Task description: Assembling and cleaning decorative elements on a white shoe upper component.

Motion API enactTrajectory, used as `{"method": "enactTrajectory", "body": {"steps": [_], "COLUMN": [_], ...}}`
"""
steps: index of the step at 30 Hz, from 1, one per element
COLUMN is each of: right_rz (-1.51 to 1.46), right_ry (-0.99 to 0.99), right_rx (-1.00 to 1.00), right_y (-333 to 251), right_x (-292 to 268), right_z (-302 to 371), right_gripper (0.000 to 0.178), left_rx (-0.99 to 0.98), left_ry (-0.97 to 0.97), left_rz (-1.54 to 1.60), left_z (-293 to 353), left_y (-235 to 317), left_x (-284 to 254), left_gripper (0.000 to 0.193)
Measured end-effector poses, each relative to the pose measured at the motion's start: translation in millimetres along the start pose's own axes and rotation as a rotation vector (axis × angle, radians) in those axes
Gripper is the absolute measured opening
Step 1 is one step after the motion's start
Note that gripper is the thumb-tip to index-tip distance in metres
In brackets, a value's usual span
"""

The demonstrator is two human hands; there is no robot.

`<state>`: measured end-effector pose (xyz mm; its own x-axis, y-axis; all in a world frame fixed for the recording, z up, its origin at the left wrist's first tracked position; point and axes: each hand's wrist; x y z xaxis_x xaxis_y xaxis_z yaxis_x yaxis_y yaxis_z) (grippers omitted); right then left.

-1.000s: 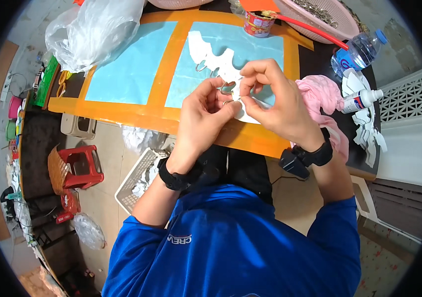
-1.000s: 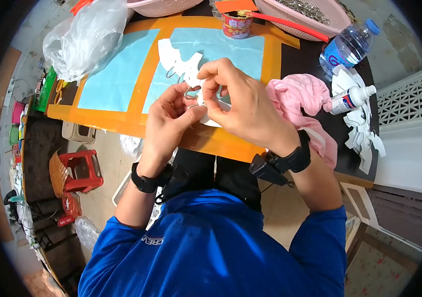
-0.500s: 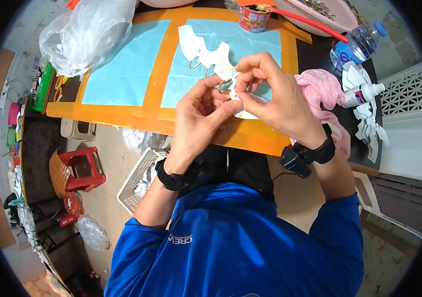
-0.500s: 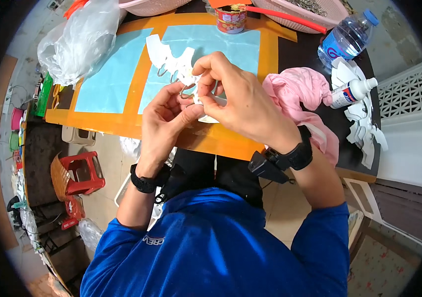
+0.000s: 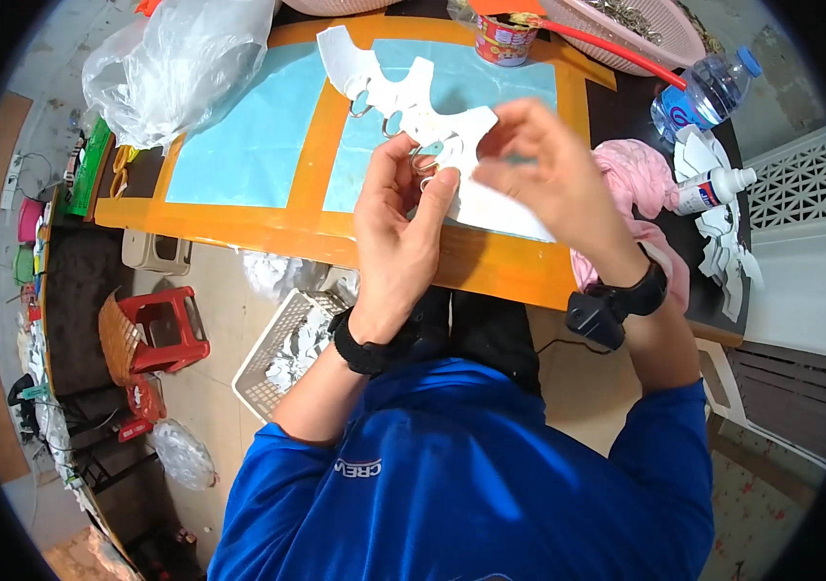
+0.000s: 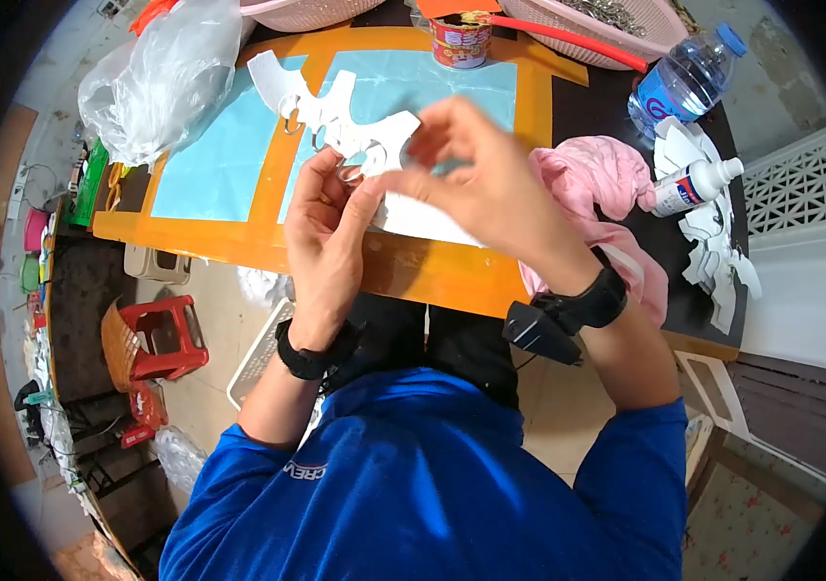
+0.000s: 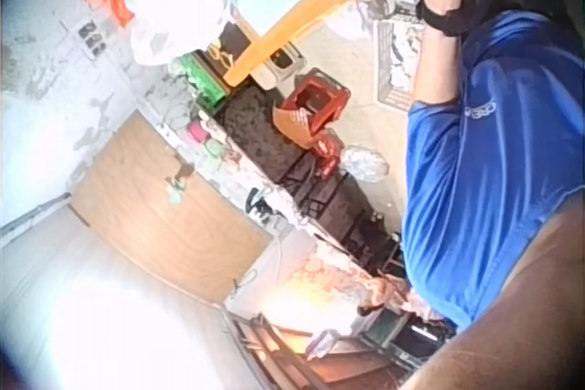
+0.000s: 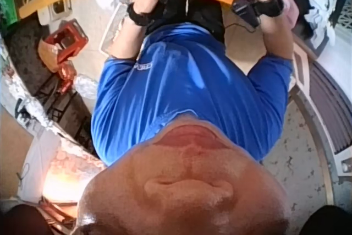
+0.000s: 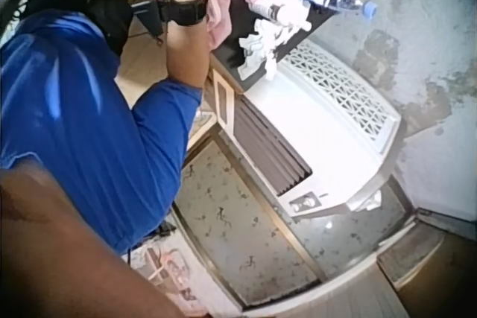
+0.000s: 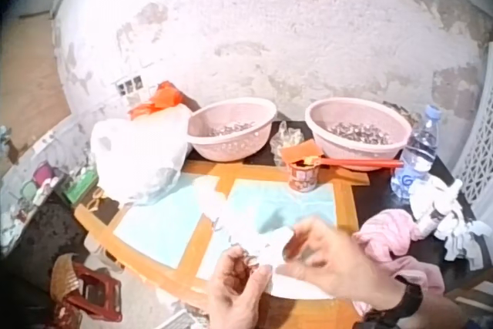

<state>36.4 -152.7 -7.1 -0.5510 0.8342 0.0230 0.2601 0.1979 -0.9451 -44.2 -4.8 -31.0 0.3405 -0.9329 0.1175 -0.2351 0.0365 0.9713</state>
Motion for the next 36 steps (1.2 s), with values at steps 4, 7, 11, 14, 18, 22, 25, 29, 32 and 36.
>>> {"method": "enactTrajectory", "body": {"steps": [4, 7, 11, 14, 18, 22, 25, 29, 32, 36], "right_rz": [0.013, 0.024, -0.065, -0.170, -0.279, 0.000, 0.147, 0.124, 0.006, -0.039], "right_ry": [-0.124, -0.156, -0.189, -0.188, -0.164, -0.030, -0.116, -0.251, -0.207, -0.118], "right_rx": [0.212, 0.225, 0.263, 0.253, 0.310, 0.157, 0.190, 0.129, 0.131, 0.136], "right_y": [-2, -1, -1, -4, -5, -4, -9, -4, 3, 0], "right_x": [4, -2, -8, -9, -10, -7, -12, -10, -8, -2], "right_z": [2, 2, 1, -1, -1, -6, -7, -3, -1, 2], "right_gripper": [0.028, 0.025, 0.020, 0.017, 0.021, 0.029, 0.032, 0.033, 0.032, 0.031], "left_rx": [-0.007, -0.131, -0.319, -0.394, -0.344, -0.218, -0.063, -0.082, -0.214, -0.323], "left_ry": [0.034, 0.002, -0.013, -0.023, -0.019, 0.036, 0.055, 0.000, -0.058, -0.082], "left_rz": [-0.019, 0.129, 0.320, 0.384, 0.304, 0.155, 0.090, 0.092, 0.226, 0.270], "left_z": [0, -3, -3, -6, -9, -11, -9, -11, -15, -15], "left_y": [6, 13, 17, 18, 23, 26, 20, 19, 28, 31], "left_x": [4, 4, 3, 3, 3, 9, 15, 12, 5, 4], "left_gripper": [0.035, 0.035, 0.036, 0.036, 0.035, 0.034, 0.033, 0.033, 0.034, 0.037]}}
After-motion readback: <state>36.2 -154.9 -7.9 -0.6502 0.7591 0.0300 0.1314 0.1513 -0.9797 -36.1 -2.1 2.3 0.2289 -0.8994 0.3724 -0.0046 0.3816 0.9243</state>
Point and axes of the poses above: each hand's wrist, its own z-axis away from the middle knuckle, its own x-axis out of the palm, y = z × x, and after that the axes turned 10 degrees about -z, right-handed
